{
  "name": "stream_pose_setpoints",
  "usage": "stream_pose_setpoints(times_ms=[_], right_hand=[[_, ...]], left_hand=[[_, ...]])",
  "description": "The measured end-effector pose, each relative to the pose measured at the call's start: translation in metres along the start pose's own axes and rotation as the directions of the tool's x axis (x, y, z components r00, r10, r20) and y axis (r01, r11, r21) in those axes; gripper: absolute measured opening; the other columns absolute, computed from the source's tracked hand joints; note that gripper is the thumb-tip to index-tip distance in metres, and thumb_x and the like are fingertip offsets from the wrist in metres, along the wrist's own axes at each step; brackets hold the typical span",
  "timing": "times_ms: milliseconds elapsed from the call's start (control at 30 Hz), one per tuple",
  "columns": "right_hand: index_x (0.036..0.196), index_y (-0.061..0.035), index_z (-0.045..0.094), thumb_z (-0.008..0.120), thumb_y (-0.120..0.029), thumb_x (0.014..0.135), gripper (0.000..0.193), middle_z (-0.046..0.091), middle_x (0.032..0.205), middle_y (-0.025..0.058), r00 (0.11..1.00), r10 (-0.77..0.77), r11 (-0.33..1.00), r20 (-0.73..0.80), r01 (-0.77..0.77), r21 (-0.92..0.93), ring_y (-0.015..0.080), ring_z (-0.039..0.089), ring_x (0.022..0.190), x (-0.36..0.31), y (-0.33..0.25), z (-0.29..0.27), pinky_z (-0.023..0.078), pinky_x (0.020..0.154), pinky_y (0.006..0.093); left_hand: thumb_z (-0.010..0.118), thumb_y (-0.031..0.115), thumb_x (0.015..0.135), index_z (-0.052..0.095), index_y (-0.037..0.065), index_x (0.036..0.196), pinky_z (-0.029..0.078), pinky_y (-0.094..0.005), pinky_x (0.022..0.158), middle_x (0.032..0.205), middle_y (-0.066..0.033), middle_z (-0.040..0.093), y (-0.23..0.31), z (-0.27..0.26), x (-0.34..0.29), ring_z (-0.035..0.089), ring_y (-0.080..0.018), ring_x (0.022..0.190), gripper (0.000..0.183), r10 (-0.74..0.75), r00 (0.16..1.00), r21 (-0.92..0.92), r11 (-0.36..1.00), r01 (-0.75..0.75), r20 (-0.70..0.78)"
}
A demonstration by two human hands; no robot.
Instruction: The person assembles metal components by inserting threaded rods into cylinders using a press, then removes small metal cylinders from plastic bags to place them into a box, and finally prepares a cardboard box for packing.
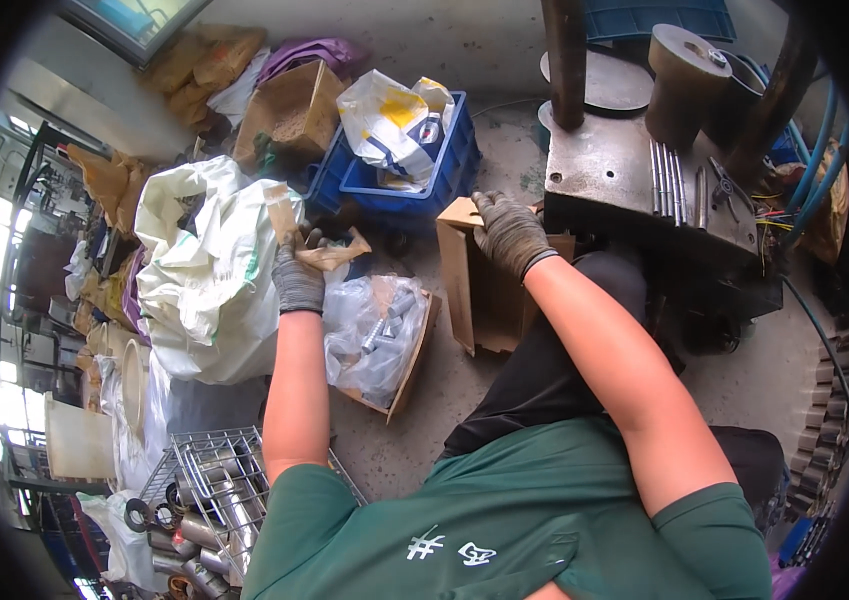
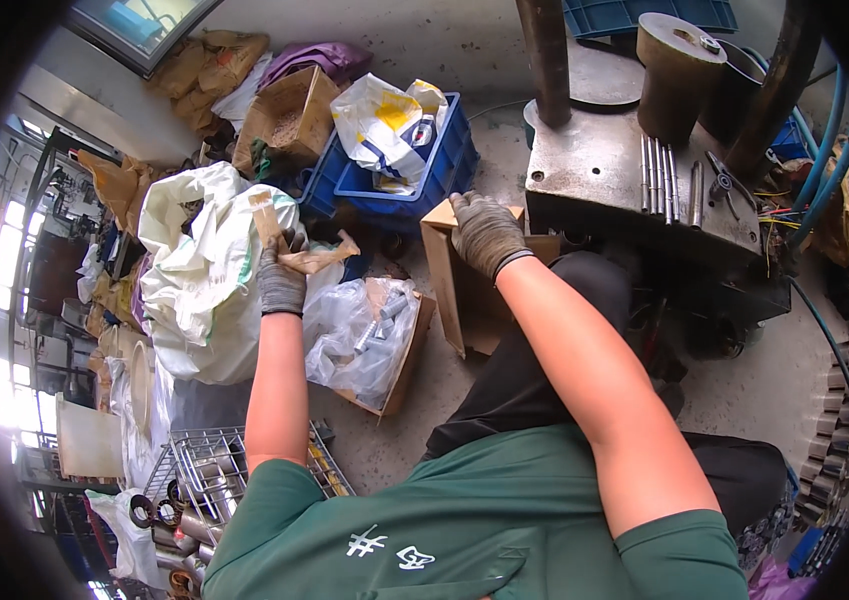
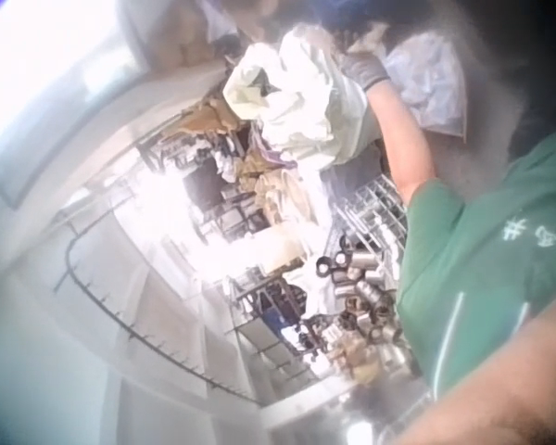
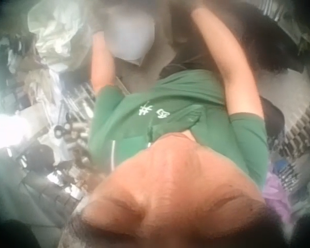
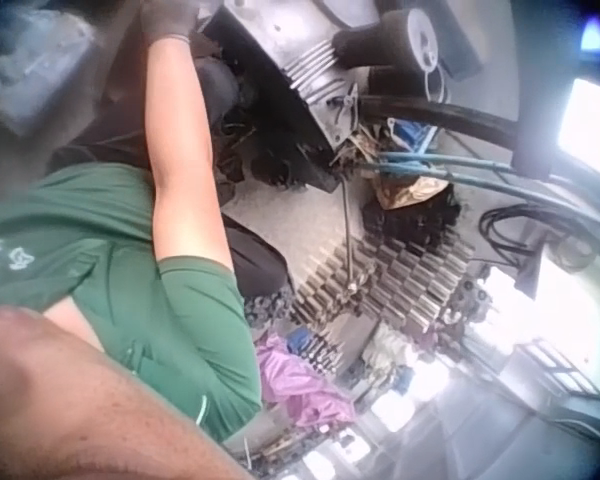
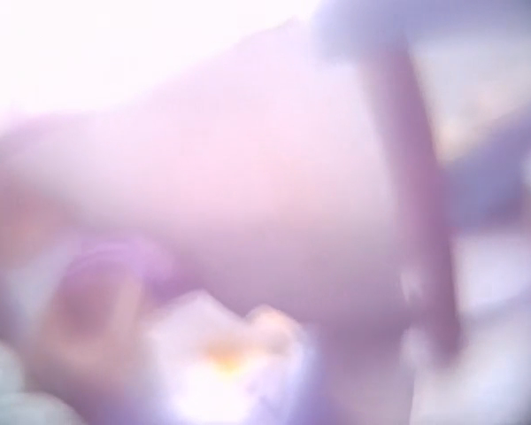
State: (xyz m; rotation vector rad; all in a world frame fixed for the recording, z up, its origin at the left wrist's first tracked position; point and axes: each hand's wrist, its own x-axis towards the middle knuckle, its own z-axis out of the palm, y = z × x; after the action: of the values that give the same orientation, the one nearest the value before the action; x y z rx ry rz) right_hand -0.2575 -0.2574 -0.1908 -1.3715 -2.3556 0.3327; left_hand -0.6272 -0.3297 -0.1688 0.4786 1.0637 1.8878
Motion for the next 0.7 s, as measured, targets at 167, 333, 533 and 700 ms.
stream_pose_setpoints(times_ms=[167,333,533,700], right_hand=[[0.159,-0.0078,0.028,0.075,-0.043,0.092,0.089,0.066,0.129,0.0193,0.947,-0.045,0.544,0.318,-0.243,0.803,0.0273,0.068,0.107,0.001,-0.033,-0.037,0.060,0.084,0.0384],[0.157,-0.0048,0.031,0.076,-0.034,0.095,0.082,0.067,0.118,0.0119,0.991,-0.058,0.089,0.118,-0.113,0.990,0.0201,0.070,0.095,-0.003,-0.008,-0.114,0.061,0.077,0.0324],[0.127,0.0011,0.063,0.069,-0.018,0.094,0.038,0.070,0.109,0.0079,0.923,0.233,0.414,-0.306,0.191,0.890,0.0135,0.068,0.095,-0.102,0.097,-0.263,0.058,0.083,0.0286],[0.117,-0.0013,0.067,0.075,-0.021,0.087,0.037,0.070,0.107,0.0059,0.852,0.312,0.690,-0.421,0.101,0.716,0.0147,0.063,0.102,-0.206,0.152,-0.288,0.053,0.091,0.0332]], left_hand=[[0.058,0.023,0.103,0.062,0.000,0.114,0.055,-0.0382,0.091,0.101,-0.0108,0.067,-0.011,0.095,-0.039,0.065,-0.0233,0.093,0.026,-0.045,0.990,-0.322,0.943,0.085,0.131],[0.059,0.021,0.103,0.062,0.000,0.123,0.055,-0.0425,0.097,0.112,-0.0133,0.069,-0.061,0.243,-0.088,0.067,-0.0259,0.105,0.030,-0.153,0.895,-0.318,0.899,0.302,0.418],[0.062,0.014,0.098,0.060,0.002,0.130,0.056,-0.0353,0.090,0.123,-0.0113,0.066,-0.162,0.374,-0.161,0.065,-0.0243,0.108,0.035,-0.021,0.597,0.206,0.948,-0.244,0.802],[0.055,0.020,0.098,0.058,0.008,0.127,0.054,-0.0393,0.088,0.106,-0.0077,0.064,-0.256,0.396,-0.231,0.061,-0.0260,0.104,0.031,-0.189,0.115,0.219,0.893,-0.393,0.975]])
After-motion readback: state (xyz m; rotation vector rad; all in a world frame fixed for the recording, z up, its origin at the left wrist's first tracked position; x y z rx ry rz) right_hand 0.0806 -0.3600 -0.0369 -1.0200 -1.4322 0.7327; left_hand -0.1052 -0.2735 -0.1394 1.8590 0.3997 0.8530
